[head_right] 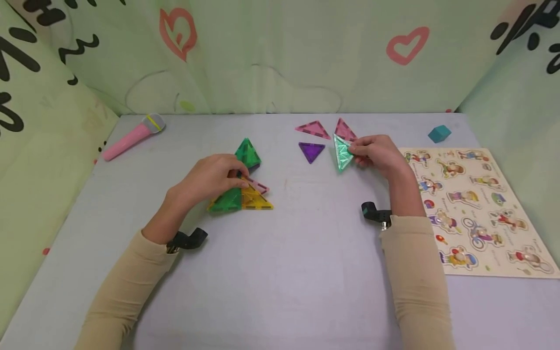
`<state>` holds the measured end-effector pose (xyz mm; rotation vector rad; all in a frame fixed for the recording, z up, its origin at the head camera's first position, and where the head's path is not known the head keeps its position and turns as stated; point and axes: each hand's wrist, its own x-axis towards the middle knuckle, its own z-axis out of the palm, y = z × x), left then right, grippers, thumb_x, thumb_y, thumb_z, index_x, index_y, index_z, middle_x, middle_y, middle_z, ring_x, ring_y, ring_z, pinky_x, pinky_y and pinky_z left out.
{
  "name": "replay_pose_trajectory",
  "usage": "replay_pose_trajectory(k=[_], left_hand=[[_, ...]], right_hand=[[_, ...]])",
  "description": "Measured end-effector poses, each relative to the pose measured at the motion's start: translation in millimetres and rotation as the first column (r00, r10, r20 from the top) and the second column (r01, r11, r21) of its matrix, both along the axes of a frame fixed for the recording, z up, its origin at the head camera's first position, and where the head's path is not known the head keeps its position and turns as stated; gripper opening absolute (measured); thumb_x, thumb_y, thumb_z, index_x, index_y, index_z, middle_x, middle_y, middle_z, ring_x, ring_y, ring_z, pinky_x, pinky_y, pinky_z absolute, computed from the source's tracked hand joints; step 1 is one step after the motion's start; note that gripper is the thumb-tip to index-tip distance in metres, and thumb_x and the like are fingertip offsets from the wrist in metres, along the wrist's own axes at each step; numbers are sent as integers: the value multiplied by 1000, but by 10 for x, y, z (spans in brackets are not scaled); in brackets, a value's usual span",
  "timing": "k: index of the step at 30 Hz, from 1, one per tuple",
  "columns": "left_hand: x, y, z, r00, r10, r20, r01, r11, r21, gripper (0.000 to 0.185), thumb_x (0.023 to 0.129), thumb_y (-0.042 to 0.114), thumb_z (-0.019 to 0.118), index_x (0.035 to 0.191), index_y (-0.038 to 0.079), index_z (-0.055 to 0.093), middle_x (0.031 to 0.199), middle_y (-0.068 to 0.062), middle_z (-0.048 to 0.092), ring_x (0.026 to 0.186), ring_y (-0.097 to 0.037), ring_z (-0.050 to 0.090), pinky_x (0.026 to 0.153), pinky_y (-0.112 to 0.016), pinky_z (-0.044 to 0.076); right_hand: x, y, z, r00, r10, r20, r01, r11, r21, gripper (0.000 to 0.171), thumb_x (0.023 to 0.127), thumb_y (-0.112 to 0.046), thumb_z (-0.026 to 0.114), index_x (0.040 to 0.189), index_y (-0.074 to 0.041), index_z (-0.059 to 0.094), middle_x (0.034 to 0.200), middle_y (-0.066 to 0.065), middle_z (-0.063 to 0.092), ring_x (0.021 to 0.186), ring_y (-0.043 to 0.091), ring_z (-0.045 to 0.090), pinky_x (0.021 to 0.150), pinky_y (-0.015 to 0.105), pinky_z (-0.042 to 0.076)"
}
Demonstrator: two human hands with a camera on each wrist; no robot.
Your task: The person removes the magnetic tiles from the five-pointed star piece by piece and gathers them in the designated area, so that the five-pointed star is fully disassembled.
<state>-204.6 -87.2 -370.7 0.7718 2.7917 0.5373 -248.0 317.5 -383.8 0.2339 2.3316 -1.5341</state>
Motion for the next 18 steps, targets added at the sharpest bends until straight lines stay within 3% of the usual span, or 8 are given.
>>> replay_pose_trajectory(k=[6, 10, 18], left_hand=[[0, -5, -2, 1000, -2, -8, 2, 1000, 8, 23, 89, 39, 73, 104, 21, 76, 79, 3, 56, 75, -14, 50, 62, -28, 37], [4, -8, 2, 1000, -2, -16, 2, 1000, 10, 23, 89, 39, 73, 104, 21, 76, 79, 3, 55, 74, -14, 50, 62, -28, 37], [6, -5, -12, 1000, -2, -12, 2, 1000, 14, 24, 90, 38, 73, 105, 20, 76, 78, 2, 55, 74, -15, 49, 62, -28, 36]], right_hand=[[-8, 0, -66, 1000, 13, -9, -11, 990, 138, 33, 97, -30, 64, 116, -2, 64, 76, -9, 59, 68, 7, 55, 65, 20, 52], [-7, -64, -62, 999, 40, -32, -30, 960, 278, 40, 98, -31, 63, 117, 4, 62, 75, -6, 58, 66, 10, 55, 63, 23, 50], [20, -157, -89, 995, 43, -88, 1, 893, 451, 33, 96, -31, 65, 107, 0, 64, 82, 5, 58, 74, 19, 53, 64, 29, 45]])
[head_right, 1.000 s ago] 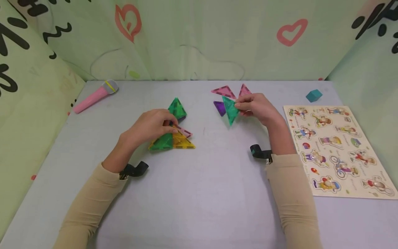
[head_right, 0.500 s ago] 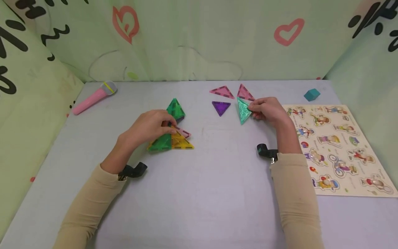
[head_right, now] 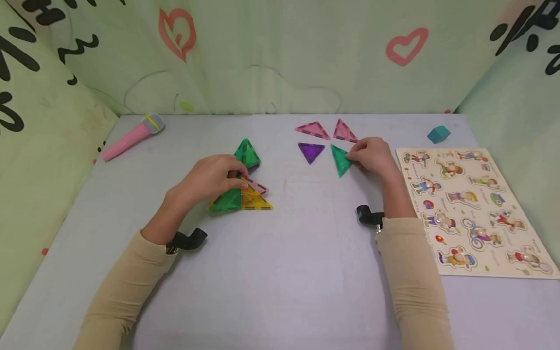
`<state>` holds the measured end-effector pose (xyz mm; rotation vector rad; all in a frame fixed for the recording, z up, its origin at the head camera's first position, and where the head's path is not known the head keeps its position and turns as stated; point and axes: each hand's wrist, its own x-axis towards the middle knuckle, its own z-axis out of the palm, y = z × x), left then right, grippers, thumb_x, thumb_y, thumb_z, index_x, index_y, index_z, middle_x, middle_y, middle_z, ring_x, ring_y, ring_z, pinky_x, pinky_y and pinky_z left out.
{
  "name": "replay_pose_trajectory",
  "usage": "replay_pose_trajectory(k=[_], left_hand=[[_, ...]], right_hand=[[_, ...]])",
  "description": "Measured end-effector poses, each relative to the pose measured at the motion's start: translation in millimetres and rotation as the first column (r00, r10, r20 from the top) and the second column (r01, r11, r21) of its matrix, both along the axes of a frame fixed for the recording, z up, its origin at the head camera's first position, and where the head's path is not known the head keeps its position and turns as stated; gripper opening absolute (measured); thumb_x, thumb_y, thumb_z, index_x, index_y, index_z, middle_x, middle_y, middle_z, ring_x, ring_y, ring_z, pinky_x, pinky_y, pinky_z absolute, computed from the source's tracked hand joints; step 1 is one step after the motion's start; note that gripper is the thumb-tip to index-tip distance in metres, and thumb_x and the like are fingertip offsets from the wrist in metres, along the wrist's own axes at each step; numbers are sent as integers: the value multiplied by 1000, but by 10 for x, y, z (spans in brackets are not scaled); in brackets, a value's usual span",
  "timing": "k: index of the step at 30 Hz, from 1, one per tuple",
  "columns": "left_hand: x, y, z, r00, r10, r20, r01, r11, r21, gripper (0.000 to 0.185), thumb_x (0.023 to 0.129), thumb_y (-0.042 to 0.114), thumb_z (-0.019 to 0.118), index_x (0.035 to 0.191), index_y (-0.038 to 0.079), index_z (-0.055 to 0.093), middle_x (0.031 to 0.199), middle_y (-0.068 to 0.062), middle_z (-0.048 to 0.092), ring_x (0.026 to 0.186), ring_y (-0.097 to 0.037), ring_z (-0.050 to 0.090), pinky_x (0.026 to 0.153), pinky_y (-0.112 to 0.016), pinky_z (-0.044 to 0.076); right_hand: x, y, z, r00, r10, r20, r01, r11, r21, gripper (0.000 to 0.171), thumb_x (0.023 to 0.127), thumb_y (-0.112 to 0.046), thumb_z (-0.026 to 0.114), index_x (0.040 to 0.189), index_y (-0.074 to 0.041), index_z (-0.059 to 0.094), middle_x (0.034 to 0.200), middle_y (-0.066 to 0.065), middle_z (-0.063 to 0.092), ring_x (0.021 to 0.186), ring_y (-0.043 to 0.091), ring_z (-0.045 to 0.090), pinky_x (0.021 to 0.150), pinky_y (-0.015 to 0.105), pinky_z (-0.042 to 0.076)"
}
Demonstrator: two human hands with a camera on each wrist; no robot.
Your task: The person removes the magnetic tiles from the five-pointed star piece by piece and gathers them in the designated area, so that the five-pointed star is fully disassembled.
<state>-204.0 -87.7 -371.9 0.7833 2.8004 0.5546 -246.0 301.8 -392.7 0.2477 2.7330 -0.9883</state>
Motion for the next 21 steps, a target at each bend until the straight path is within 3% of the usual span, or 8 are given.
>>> replay_pose_trajectory(k=[6, 13, 21], left_hand=[[9, 2, -13, 1000, -3, -2, 3, 1000, 2, 24, 90, 38, 73, 105, 20, 76, 78, 2, 55, 73, -15, 49, 62, -28, 36], [30, -1, -4, 1000, -2, -4, 2, 1000, 7, 23, 90, 37, 73, 104, 20, 76, 79, 3, 55, 73, -15, 49, 61, -28, 37], [14, 0, -11, 1000, -2, -19, 2, 1000, -1, 24, 89, 38, 73, 104, 20, 76, 79, 3, 55, 73, -15, 49, 61, -28, 37]], right_hand=[[24, -21, -1, 1000, 14, -25, -13, 1000, 22, 31, 94, -27, 68, 107, 1, 64, 81, 7, 60, 72, 20, 53, 62, 30, 44], [38, -73, 85, 999, 25, -24, -26, 1000, -9, 34, 96, -31, 64, 113, -2, 63, 92, 9, 56, 82, 23, 53, 68, 30, 46], [71, -376, 294, 981, 192, 15, -187, 970, -152, 38, 96, -35, 65, 117, -4, 64, 92, 5, 63, 79, 19, 58, 76, 33, 51]])
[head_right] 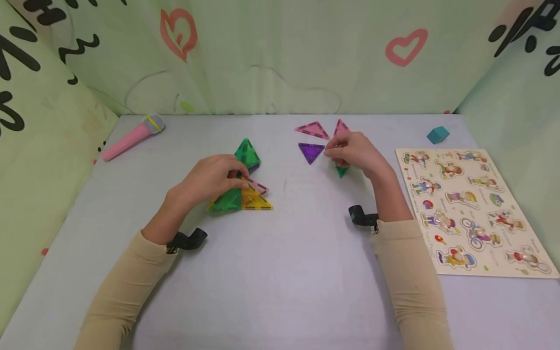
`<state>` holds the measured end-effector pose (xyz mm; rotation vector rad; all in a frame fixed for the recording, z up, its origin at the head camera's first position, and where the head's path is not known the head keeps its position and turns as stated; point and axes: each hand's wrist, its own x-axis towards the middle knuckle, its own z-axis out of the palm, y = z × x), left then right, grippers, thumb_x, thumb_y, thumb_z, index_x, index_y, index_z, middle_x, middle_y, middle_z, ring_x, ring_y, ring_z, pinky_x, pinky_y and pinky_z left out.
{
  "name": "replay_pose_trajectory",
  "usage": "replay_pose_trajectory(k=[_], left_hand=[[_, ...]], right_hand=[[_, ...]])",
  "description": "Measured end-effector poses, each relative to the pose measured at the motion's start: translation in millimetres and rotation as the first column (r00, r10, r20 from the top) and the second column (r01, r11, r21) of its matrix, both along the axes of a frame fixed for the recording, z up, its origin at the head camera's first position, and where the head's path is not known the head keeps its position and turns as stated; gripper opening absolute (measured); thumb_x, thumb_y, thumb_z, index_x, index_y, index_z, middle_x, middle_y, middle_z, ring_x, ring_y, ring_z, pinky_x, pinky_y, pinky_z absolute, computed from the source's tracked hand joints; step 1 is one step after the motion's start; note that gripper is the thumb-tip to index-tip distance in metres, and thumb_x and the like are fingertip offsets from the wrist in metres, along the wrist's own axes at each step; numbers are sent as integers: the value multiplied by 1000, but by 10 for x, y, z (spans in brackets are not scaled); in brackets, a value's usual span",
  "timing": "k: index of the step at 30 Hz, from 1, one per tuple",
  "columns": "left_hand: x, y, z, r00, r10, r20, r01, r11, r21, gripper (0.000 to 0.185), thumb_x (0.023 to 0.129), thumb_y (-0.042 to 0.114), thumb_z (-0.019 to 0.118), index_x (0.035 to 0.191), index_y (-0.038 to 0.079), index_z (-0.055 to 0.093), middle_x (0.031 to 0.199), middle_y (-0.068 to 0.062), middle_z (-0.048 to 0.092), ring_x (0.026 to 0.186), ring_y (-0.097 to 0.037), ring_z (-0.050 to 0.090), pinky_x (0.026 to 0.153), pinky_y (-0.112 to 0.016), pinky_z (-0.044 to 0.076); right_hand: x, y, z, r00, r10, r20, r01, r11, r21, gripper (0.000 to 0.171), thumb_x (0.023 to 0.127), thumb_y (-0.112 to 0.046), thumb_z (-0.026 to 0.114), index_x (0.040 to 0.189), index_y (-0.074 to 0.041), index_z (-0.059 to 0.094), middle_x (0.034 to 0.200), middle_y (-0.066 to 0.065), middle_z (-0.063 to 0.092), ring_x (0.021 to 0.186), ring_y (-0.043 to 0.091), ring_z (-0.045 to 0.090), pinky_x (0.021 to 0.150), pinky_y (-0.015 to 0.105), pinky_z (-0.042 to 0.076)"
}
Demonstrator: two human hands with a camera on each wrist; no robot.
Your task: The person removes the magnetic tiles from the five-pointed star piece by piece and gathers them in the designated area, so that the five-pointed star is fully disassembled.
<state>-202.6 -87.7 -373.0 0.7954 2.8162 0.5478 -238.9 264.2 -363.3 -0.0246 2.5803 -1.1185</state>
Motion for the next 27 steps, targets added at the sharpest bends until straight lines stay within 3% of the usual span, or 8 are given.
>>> replay_pose_trajectory(k=[4, 7, 15, 18, 22, 27], left_hand=[[-8, 4, 13, 1000, 0, 7, 0, 1000, -8, 24, 90, 38, 72, 105, 20, 76, 80, 2, 55, 73, -15, 49, 61, -28, 36], [-10, 5, 11, 1000, 2, 15, -2, 1000, -8, 25, 90, 38, 72, 106, 20, 76, 80, 2, 55, 74, -15, 49, 61, -28, 36], [-22, 3, -13, 999, 3, 42, -4, 1000, 14, 25, 90, 39, 72, 105, 20, 76, 81, 2, 56, 75, -16, 50, 62, -29, 38], [-34, -5, -15, 999, -3, 51, 2, 1000, 30, 25, 90, 39, 72, 104, 19, 76, 82, 2, 56, 76, -16, 50, 63, -29, 39], [-44, -7, 2, 999, -17, 49, 16, 999, 35, 25, 90, 38, 72, 105, 19, 76, 83, 1, 56, 76, -16, 50, 64, -29, 40], [-38, -14, -6, 999, -20, 44, 19, 999, 31, 24, 90, 37, 73, 105, 18, 76, 83, 2, 57, 76, -16, 50, 64, -28, 40]], right_hand=[[29, -203, 0, 994, 109, 14, -108, 994, -30, 33, 94, -31, 68, 114, -5, 69, 90, 7, 63, 78, 20, 56, 73, 35, 50], [57, -346, -48, 974, 224, 42, -222, 974, -53, 27, 94, -27, 68, 111, -6, 71, 88, 9, 63, 80, 22, 56, 73, 36, 49], [184, -718, -119, 858, 500, 117, -492, 866, -92, 21, 94, -25, 67, 107, -10, 73, 87, 8, 66, 80, 22, 58, 75, 36, 50], [249, -864, -102, 824, 553, 120, -545, 833, -96, 19, 93, -23, 67, 106, -11, 74, 93, 6, 71, 83, 21, 60, 78, 34, 52], [321, -1018, -131, 803, 589, 89, -584, 808, -79, 14, 92, -21, 68, 100, -12, 76, 91, 2, 72, 79, 17, 58, 75, 30, 50], [364, -1136, -211, 813, 576, 83, -574, 817, -51, 12, 92, -22, 70, 90, -12, 77, 72, 0, 62, 67, 13, 49, 64, 26, 41]])
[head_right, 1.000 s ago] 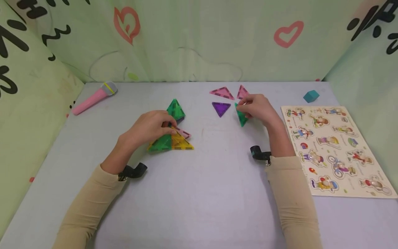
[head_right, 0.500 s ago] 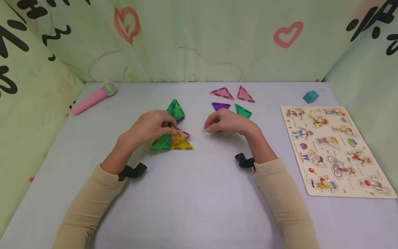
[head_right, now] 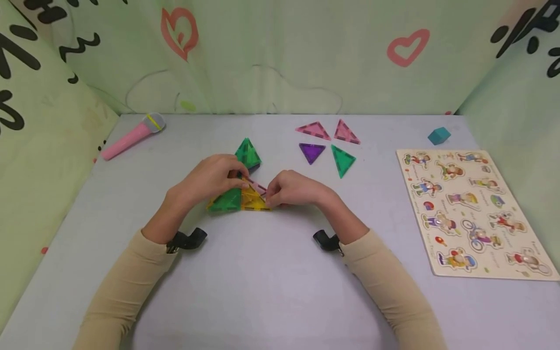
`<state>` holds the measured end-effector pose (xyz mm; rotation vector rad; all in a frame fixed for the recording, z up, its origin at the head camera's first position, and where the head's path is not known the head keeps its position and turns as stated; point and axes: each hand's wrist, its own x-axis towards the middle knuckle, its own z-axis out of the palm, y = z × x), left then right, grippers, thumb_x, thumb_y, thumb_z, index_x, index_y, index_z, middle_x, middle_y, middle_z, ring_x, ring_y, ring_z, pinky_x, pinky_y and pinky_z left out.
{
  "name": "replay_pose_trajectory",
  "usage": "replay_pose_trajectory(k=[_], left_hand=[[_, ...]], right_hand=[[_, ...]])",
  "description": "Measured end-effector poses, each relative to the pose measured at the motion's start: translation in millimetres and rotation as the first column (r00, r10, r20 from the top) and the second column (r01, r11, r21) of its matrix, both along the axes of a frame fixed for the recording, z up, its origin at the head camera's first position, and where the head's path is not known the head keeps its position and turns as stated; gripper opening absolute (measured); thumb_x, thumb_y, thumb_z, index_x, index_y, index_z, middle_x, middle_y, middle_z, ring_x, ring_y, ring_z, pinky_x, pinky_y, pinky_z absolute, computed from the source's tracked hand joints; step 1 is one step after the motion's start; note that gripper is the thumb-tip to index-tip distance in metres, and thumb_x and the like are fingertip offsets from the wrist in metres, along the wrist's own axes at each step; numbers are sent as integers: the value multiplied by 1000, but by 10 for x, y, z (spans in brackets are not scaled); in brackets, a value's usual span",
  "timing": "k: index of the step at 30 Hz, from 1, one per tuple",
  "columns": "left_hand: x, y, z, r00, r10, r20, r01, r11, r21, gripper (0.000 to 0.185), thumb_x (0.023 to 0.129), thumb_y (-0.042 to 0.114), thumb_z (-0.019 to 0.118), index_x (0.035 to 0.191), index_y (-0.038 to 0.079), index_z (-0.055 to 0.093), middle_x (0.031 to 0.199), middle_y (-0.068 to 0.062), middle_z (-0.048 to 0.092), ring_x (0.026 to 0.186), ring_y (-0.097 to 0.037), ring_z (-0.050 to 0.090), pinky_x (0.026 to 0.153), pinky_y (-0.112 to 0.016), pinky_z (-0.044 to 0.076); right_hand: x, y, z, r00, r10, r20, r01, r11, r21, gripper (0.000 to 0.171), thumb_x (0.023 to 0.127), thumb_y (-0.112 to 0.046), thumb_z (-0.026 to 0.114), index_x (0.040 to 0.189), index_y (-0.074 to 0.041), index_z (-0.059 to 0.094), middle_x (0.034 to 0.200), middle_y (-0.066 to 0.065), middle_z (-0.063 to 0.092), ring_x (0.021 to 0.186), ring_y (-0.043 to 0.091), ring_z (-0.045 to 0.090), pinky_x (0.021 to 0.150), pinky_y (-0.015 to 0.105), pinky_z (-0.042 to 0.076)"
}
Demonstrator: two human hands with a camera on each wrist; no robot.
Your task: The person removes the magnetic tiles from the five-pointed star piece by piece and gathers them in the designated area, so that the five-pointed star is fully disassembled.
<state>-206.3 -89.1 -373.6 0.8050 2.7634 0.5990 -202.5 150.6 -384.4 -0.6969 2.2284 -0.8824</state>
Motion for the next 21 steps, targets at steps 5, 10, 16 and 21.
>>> replay_pose_trajectory(k=[5, 10, 16, 21], left_hand=[[1, -2, 1, 1000, 1, -7, -1, 1000, -6, 25, 90, 38, 73, 105, 18, 76, 83, 2, 57, 76, -16, 50, 63, -28, 40], [4, -4, -4, 1000, 2, -18, -2, 1000, -16, 25, 90, 38, 73, 104, 18, 76, 83, 2, 57, 76, -15, 50, 63, -28, 39], [-1, 0, 13, 999, 27, -24, -28, 999, -41, 27, 90, 39, 72, 107, 19, 75, 84, 3, 59, 78, -15, 51, 65, -28, 41], [9, 2, 36, 998, 57, -30, -59, 997, -60, 27, 91, 40, 71, 107, 19, 75, 83, 4, 62, 78, -14, 53, 66, -28, 42]], right_hand=[[36, -65, 3, 998, -66, -11, 66, 998, 25, 11, 90, -20, 72, 84, -12, 77, 64, -3, 56, 61, 12, 45, 59, 25, 37], [73, -119, -11, 995, -89, -38, 90, 995, 40, 16, 88, -21, 74, 76, -11, 73, 59, -6, 50, 58, 11, 43, 56, 24, 34], [58, -85, -23, 992, -125, -27, 125, 992, 22, 14, 90, -21, 72, 79, -11, 73, 65, -1, 58, 59, 13, 47, 58, 26, 39], [18, -36, -39, 989, -149, -13, 149, 989, 3, 13, 90, -22, 70, 84, -11, 74, 70, 2, 62, 62, 14, 50, 61, 27, 42]])
